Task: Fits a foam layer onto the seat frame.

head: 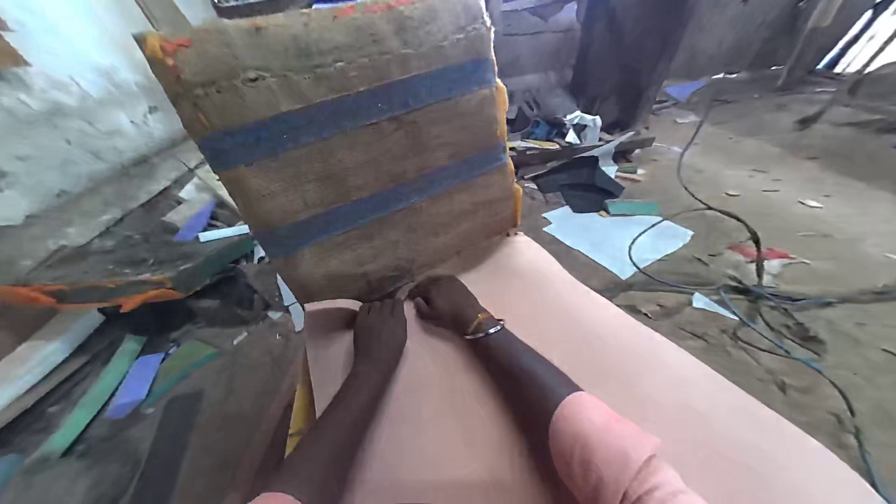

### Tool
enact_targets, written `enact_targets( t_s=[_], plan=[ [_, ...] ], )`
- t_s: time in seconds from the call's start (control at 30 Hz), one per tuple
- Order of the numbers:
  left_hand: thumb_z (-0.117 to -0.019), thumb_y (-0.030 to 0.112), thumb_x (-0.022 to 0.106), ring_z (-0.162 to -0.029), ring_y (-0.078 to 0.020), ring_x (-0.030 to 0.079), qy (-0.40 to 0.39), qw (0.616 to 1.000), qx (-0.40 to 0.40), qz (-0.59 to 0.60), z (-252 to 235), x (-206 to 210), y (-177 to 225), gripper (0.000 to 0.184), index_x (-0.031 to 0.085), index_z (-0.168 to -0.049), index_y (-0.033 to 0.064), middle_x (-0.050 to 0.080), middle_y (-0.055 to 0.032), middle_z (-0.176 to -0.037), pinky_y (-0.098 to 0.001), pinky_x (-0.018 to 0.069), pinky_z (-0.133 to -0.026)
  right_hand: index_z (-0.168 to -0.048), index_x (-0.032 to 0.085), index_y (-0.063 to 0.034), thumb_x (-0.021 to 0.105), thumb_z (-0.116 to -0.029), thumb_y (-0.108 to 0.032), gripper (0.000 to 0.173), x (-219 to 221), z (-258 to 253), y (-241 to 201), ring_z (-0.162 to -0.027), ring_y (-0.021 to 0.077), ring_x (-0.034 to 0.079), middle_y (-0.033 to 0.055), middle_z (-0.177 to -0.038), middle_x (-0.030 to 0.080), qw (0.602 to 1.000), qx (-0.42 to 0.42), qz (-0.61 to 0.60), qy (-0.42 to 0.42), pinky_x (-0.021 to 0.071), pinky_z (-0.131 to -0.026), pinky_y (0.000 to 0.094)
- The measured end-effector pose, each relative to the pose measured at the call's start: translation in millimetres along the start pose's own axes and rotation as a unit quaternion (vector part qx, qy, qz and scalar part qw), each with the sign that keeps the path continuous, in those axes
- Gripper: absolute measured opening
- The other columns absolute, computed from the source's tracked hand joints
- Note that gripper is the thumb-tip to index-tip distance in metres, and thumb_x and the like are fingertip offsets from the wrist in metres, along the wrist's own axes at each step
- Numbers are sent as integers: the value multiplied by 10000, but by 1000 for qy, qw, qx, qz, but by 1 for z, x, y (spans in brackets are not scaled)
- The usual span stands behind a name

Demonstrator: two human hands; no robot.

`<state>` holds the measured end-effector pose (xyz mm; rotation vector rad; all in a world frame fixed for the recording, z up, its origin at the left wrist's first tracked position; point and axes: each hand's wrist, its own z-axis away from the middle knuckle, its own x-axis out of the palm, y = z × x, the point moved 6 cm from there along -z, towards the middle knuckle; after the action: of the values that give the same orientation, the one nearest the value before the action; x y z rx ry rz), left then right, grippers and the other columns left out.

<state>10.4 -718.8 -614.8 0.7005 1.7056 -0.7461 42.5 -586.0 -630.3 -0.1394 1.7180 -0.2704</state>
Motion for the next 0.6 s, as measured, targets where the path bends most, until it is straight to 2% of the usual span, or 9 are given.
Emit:
enact_targets(
  t_s=[0.07,0.17,0.23,0.27,0.33,0.4,0.47,0.53,0.6],
  plan=[
    [-1076,259,419,-1166,-327,656,-81,996,-20,-17,-7,5,1,410,621,-1381,75,704,-145,-1242,-515,446,-1074,-1267,713,-268,332,-1052,-489,490,11,-11,-8,-1336,277,557,-8,-1342,686,995,65,36,-62,423,-1088,567],
    [-1056,186,412,-1218,-332,626,-111,993,-4,-27,-10,9,2,384,644,-1329,48,672,-155,-1299,-520,415,-1108,-1299,686,-211,292,-1057,-541,567,16,-20,-18,-1401,329,474,31,-1397,647,983,126,71,-111,372,-1088,606],
    [-1078,251,428,-1233,-296,630,-59,997,35,-18,-8,-3,-10,379,670,-1330,104,675,-96,-1328,-502,435,-1115,-1223,724,-207,334,-1048,-538,541,11,-17,-20,-1359,333,511,35,-1310,694,987,127,63,-70,381,-1071,620],
    [-1072,290,449,-1230,-268,630,-9,999,50,-19,-6,-13,-22,367,694,-1300,140,680,-54,-1325,-491,440,-1115,-1143,748,-211,350,-1043,-538,525,8,-17,-20,-1310,319,555,24,-1227,727,991,116,56,-31,404,-1052,614],
    [-1024,336,523,-1222,-270,628,75,995,51,-41,1,-32,-51,336,716,-1249,178,684,-38,-1305,-524,432,-1107,-1035,758,-232,397,-1033,-517,460,3,-15,-26,-1166,261,632,-9,-1090,747,995,78,30,44,445,-1011,558],
    [-1006,329,559,-1256,-331,596,56,997,19,-47,9,-35,-70,366,676,-1320,182,652,-83,-1352,-593,397,-1110,-1147,743,-248,440,-1048,-455,380,4,-12,-37,-1149,214,663,-8,-1170,729,997,13,-14,72,504,-1035,496],
    [-1012,314,561,-1291,-370,561,14,999,-13,-38,14,-33,-75,385,642,-1371,199,615,-102,-1403,-624,393,-1091,-1332,676,-243,455,-1065,-412,386,4,-13,-43,-1238,204,640,15,-1323,684,997,-30,-60,49,506,-1075,458],
    [-1023,291,546,-1275,-424,551,-24,999,-39,-27,17,-31,-73,402,611,-1406,188,595,-164,-1401,-650,406,-1056,-1368,656,-257,472,-1066,-408,385,5,-13,-43,-1266,207,621,7,-1385,649,996,-29,-77,18,499,-1082,459],
    [-1022,241,546,-1237,-441,568,-31,998,-57,-13,22,-26,-70,389,615,-1400,177,602,-196,-1359,-652,444,-1009,-1328,688,-255,495,-1058,-368,351,6,-12,-44,-1191,219,657,11,-1319,682,996,-38,-72,18,529,-1026,474]
  ],
)
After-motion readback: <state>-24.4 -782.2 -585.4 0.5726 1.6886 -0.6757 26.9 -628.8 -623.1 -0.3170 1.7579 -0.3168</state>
